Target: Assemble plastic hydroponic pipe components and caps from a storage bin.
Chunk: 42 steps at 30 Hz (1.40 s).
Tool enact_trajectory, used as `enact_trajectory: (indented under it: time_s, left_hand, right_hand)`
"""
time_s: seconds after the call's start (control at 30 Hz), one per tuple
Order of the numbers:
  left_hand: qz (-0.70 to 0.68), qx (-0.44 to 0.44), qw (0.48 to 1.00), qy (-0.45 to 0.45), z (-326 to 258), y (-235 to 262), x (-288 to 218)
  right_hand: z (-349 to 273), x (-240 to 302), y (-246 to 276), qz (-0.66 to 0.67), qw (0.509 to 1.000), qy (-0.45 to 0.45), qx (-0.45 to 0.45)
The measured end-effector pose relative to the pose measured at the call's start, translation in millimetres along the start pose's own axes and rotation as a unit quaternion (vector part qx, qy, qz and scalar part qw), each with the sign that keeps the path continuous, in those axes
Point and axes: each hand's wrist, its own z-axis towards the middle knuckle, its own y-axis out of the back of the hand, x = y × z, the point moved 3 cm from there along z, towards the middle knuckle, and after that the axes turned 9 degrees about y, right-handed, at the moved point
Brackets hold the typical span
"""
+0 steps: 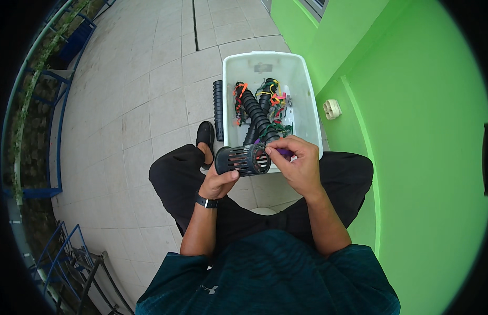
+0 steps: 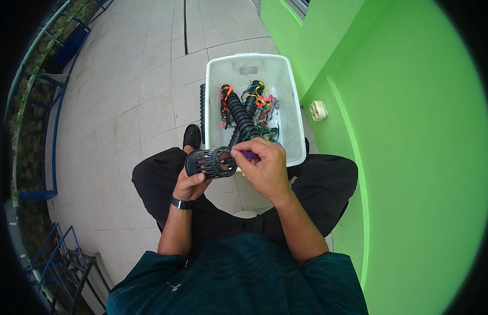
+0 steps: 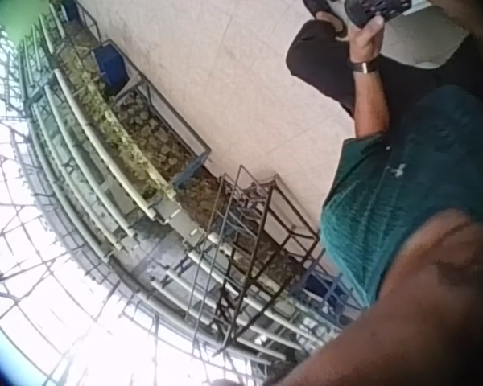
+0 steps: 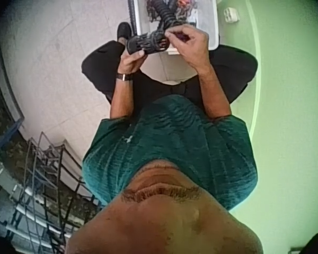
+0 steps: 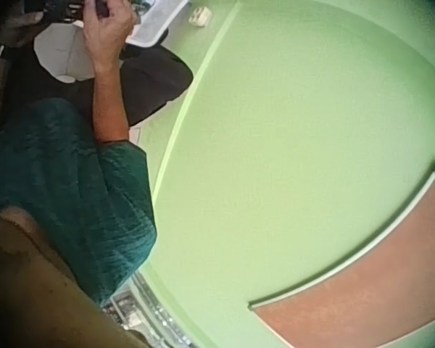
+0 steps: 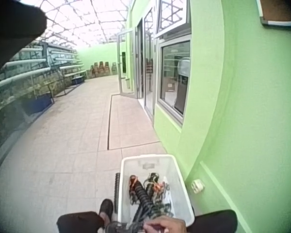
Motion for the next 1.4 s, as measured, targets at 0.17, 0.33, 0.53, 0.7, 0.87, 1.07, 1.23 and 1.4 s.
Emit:
enact_trajectory:
  time_s: [0.17, 0.33, 0.53, 0.7, 0.87, 1.07, 1.23, 1.4]
  left_hand:
    - [-0.014, 0.023, 1.0, 0.004, 2, 3, 2]
    - [-0.009, 0.018, 1.0, 0.016, 4, 2, 0]
    - [-0.01, 0.015, 0.999, 0.03, 4, 0, 3]
    - [-0.007, 0.013, 1.0, 0.018, 5, -6, 2]
    - [-0.015, 0.029, 0.999, 0.037, 6, -1, 7]
    - [-0.01, 0.041, 0.998, 0.039, 9, -2, 4]
    - [-0.021, 0.042, 0.998, 0.051, 8, 1, 5]
    - [-0.024, 0.041, 0.997, 0.062, -2, 19, 14]
  right_hand:
    - [-4, -5, 0, 0.068, 0.997, -0.039, 0.015]
    - [-13, -1, -5, 0.001, 0.999, 0.025, -0.037]
    - [-13, -17, -1, 0.111, 0.991, -0.062, -0.037]
    - [-7, -10, 5, 0.133, 0.986, -0.093, -0.017]
    - [-11, -18, 2, 0.106, 0.988, -0.104, -0.034]
    - [-9, -2, 1, -0.006, 0.999, -0.01, -0.053]
    - [-14, 4, -4, -0.087, 0.991, 0.078, -0.064]
    - [-21, -10, -6, 0.027, 0.999, -0.009, -0.036]
